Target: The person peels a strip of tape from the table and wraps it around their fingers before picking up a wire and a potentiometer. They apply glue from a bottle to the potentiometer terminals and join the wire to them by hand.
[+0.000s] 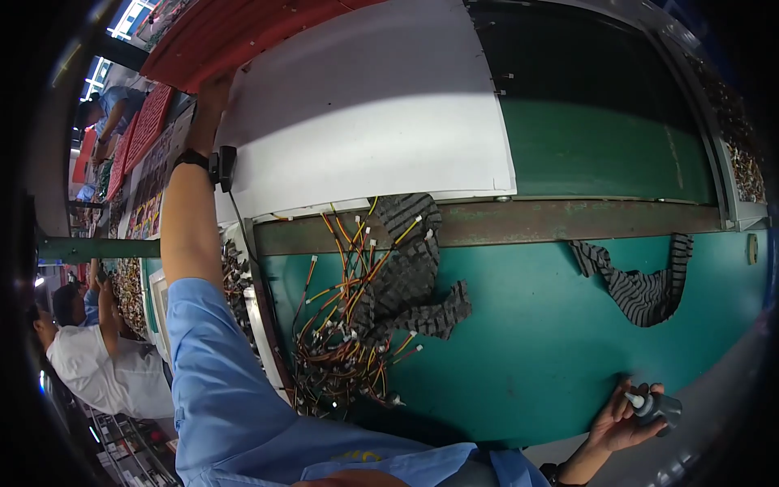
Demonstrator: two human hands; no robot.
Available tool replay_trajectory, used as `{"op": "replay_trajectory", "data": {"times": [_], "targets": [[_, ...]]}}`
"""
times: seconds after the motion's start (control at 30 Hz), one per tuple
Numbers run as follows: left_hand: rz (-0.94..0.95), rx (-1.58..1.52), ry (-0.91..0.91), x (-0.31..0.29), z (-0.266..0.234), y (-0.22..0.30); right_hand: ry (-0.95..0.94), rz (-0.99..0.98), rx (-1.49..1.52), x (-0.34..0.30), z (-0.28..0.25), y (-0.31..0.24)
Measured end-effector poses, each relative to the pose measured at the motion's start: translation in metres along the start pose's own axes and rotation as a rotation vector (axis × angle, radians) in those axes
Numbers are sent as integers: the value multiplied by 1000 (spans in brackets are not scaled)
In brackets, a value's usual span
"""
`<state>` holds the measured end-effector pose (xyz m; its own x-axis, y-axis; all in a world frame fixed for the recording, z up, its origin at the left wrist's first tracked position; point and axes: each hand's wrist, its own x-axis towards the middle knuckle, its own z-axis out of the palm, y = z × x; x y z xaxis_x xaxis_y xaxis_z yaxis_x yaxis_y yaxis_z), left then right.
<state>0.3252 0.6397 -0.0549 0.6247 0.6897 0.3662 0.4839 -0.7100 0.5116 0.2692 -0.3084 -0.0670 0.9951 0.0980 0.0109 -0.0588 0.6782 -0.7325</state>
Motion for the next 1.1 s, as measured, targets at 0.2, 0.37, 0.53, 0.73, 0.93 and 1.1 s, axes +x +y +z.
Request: {"op": "replay_trajectory", "data": {"times": [0.2,0.37,0.53,0.73,0.93,1.1], "targets": [[417,22,19,-13,-79,45,221,-5,57,8,11,8],[528,-77,-346,-151,-149,177,-65,69,207,18,4,11],[495,72,-698,-349,-162,297,68,122,232,4,33,18],[417,51,-586,-505,-142,314,-133,283,365,-26,88,35],[287,101,-373,-550,-121,327,-214,322,339,-43,99,45],[365,115,-290,-564,-113,338,-241,342,309,-51,103,51]]}}
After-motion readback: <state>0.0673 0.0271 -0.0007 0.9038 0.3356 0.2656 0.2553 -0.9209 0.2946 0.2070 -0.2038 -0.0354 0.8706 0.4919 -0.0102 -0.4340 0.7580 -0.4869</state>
